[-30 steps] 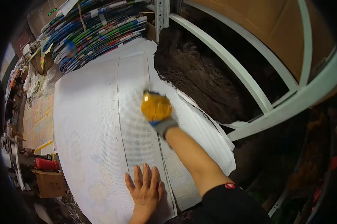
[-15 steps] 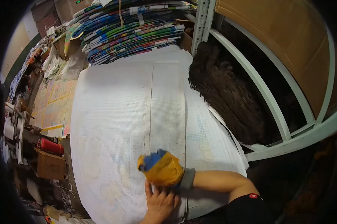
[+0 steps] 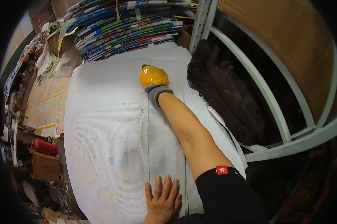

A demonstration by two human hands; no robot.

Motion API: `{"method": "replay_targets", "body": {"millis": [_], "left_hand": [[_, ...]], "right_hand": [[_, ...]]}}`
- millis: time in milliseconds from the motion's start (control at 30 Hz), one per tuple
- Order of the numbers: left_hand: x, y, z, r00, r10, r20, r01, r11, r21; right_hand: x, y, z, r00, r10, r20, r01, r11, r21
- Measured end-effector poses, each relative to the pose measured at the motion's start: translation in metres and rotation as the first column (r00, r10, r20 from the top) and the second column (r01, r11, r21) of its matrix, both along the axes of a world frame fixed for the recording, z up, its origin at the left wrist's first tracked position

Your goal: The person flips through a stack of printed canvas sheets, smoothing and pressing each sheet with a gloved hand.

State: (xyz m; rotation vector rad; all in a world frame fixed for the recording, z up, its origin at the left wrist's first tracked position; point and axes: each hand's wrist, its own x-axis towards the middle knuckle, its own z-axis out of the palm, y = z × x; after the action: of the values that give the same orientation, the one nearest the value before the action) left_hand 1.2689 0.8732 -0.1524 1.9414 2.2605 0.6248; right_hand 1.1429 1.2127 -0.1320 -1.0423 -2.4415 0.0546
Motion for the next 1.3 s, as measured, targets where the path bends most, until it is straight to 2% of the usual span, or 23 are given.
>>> {"method": "replay_targets", "body": {"millis": [33, 100, 133, 167, 200, 267, 300, 333, 367, 400, 433, 633, 733, 800, 833, 900, 967, 1000, 1033, 1100, 1133, 1167, 1300], "left_hand": [[0.000, 0.000, -0.001, 1.000, 0.002, -0.005, -0.002, 1.000, 0.020], [-0.001, -0.001, -0.001, 1.000, 0.002, 0.002, -0.003, 1.000, 0.027], [0.000, -0.001, -0.001, 1.000, 0.000, 0.005, 0.000, 1.000, 0.018], [0.002, -0.004, -0.005, 1.000, 0.008, 0.006, -0.008, 1.000, 0.014], [0.004, -0.008, -0.014, 1.000, 0.004, 0.012, -0.004, 1.000, 0.025], [0.005, -0.006, -0.017, 1.000, 0.016, -0.009, -0.015, 0.996, 0.090], [0.004, -0.004, -0.009, 1.000, 0.013, -0.007, -0.013, 0.997, 0.079], [0.003, -0.003, 0.000, 1.000, 0.000, -0.003, 0.000, 1.000, -0.001], [0.001, 0.000, 0.005, 1.000, -0.006, 0.000, 0.006, 0.997, -0.072], [0.002, 0.001, 0.002, 1.000, 0.004, 0.003, -0.004, 0.998, -0.056], [0.002, -0.001, 0.002, 1.000, 0.002, 0.000, -0.002, 0.998, -0.067], [0.000, 0.001, 0.007, 1.000, -0.012, -0.014, 0.011, 0.997, -0.077], [-0.030, 0.016, 0.034, 0.957, 0.022, 0.289, -0.004, 0.998, -0.064], [-0.066, 0.048, 0.038, 0.967, 0.212, 0.138, -0.221, 0.974, 0.054], [-0.088, 0.071, 0.031, 0.975, 0.187, -0.121, -0.166, 0.973, 0.163], [-0.091, 0.085, 0.006, 0.952, 0.186, -0.245, -0.181, 0.983, 0.043], [-0.093, 0.083, 0.002, 0.956, 0.169, -0.239, -0.179, 0.984, -0.019], [-0.093, 0.082, 0.005, 0.963, 0.159, -0.217, -0.172, 0.984, -0.042], [-0.092, 0.083, 0.007, 0.969, 0.153, -0.193, -0.167, 0.984, -0.056], [-0.091, 0.081, 0.008, 0.968, 0.142, -0.206, -0.165, 0.981, -0.103], [-0.088, 0.078, 0.010, 0.973, 0.142, -0.183, -0.167, 0.978, -0.127], [-0.093, 0.083, 0.007, 0.976, 0.140, -0.166, -0.165, 0.975, -0.147], [-0.095, 0.087, 0.014, 0.982, 0.153, -0.112, -0.163, 0.983, -0.082]], "right_hand": [[0.009, -0.008, 0.000, 0.997, 0.040, -0.061, -0.040, 0.999, 0.005], [0.061, -0.059, -0.004, 0.889, 0.433, 0.151, -0.458, 0.855, 0.244], [0.082, -0.108, 0.008, 0.847, 0.377, 0.374, -0.489, 0.828, 0.274], [0.107, -0.154, 0.006, 0.882, 0.412, 0.228, -0.468, 0.821, 0.326], [0.121, -0.165, -0.011, 0.729, 0.662, 0.174, -0.684, 0.718, 0.133], [0.123, -0.162, -0.003, 0.715, 0.694, 0.084, -0.697, 0.700, 0.153], [0.113, -0.146, -0.002, 0.777, 0.585, 0.231, -0.622, 0.771, 0.138], [0.104, -0.129, -0.001, 0.814, 0.572, 0.101, -0.578, 0.814, 0.050], [0.090, -0.101, -0.013, 0.811, 0.544, 0.214, -0.556, 0.831, -0.006], [0.075, -0.072, -0.027, 0.840, 0.537, 0.074, -0.541, 0.823, 0.171], [0.061, -0.058, -0.009, 0.909, 0.355, 0.217, -0.399, 0.891, 0.216], [0.008, 0.023, -0.014, 0.998, 0.034, 0.044, -0.033, 0.999, -0.017], [0.010, 0.015, -0.006, 0.994, 0.024, 0.111, -0.019, 0.999, -0.047], [0.013, 0.015, -0.008, 0.991, 0.043, 0.131, -0.038, 0.998, -0.042], [0.021, 0.011, -0.007, 0.996, 0.084, -0.019, -0.085, 0.996, -0.027], [0.044, 0.001, -0.019, 0.962, 0.267, 0.058, -0.273, 0.950, 0.149], [0.072, -0.052, 0.001, 0.931, 0.326, 0.166, -0.365, 0.850, 0.380], [0.073, -0.063, -0.012, 0.851, 0.487, 0.195, -0.518, 0.838, 0.172], [0.078, -0.076, -0.002, 0.847, 0.498, 0.183, -0.531, 0.808, 0.256], [0.065, -0.049, -0.013, 0.847, 0.513, 0.139, -0.528, 0.843, 0.106], [0.054, -0.022, -0.043, 0.857, 0.516, 0.021, -0.504, 0.827, 0.250], [0.021, 0.009, -0.024, 0.936, 0.336, 0.108, -0.343, 0.938, 0.053], [-0.031, 0.066, -0.010, 0.996, 0.071, -0.047, -0.070, 0.997, 0.011]]}}
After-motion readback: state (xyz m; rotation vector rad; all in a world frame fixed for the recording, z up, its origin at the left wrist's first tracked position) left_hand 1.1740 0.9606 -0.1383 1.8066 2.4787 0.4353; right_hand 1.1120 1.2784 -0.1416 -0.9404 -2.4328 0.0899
